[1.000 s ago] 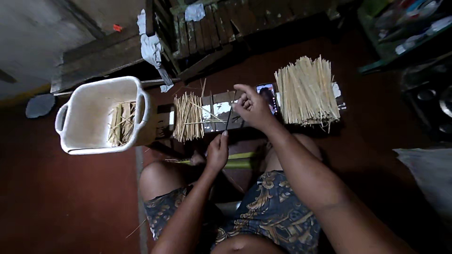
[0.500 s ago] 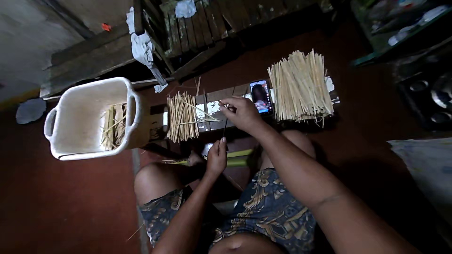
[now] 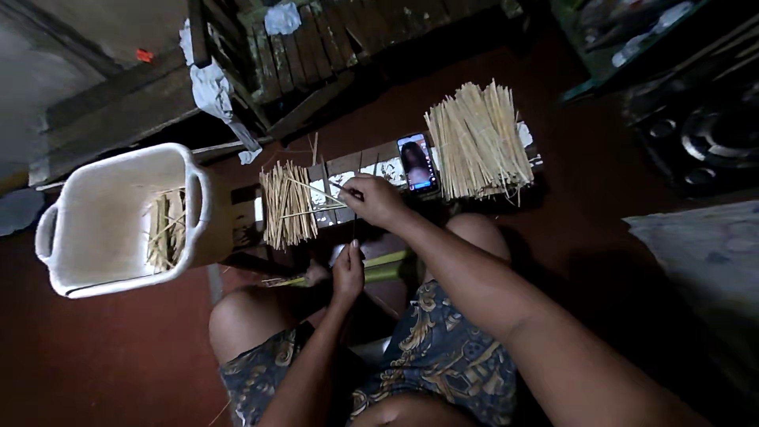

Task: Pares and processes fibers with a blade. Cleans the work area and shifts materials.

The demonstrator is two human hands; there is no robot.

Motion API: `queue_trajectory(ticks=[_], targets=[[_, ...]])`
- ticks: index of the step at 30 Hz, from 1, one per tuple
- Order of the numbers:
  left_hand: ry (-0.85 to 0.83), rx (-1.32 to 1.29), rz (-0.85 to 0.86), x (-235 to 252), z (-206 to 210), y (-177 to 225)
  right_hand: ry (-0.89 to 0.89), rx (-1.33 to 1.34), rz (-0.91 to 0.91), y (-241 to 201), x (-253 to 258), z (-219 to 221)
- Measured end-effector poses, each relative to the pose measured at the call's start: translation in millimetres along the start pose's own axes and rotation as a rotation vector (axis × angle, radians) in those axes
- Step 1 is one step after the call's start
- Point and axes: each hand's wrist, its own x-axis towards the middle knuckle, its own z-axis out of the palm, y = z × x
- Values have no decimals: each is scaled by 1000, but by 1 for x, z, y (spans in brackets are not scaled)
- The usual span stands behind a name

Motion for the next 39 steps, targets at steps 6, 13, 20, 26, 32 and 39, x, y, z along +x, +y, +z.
queue_trajectory(ticks=[6, 13, 20, 26, 32, 39], targets=[[-16, 7, -55, -5, -3, -6, 30, 25, -53, -2, 2, 3], [-43, 68, -80, -10, -3, -17, 26, 16, -47, 2, 5, 5], [-41, 41, -107, -7, -1, -26, 46, 35, -35, 2, 4, 9], [-58, 40, -117, 0, 1, -40, 72, 60, 24, 6, 2, 4], [-18, 144, -32, -5, 0, -64, 114, 42, -55, 7, -6, 12], [2, 139, -9, -8, 2, -62, -10, -105, -244, -17, -24, 31]])
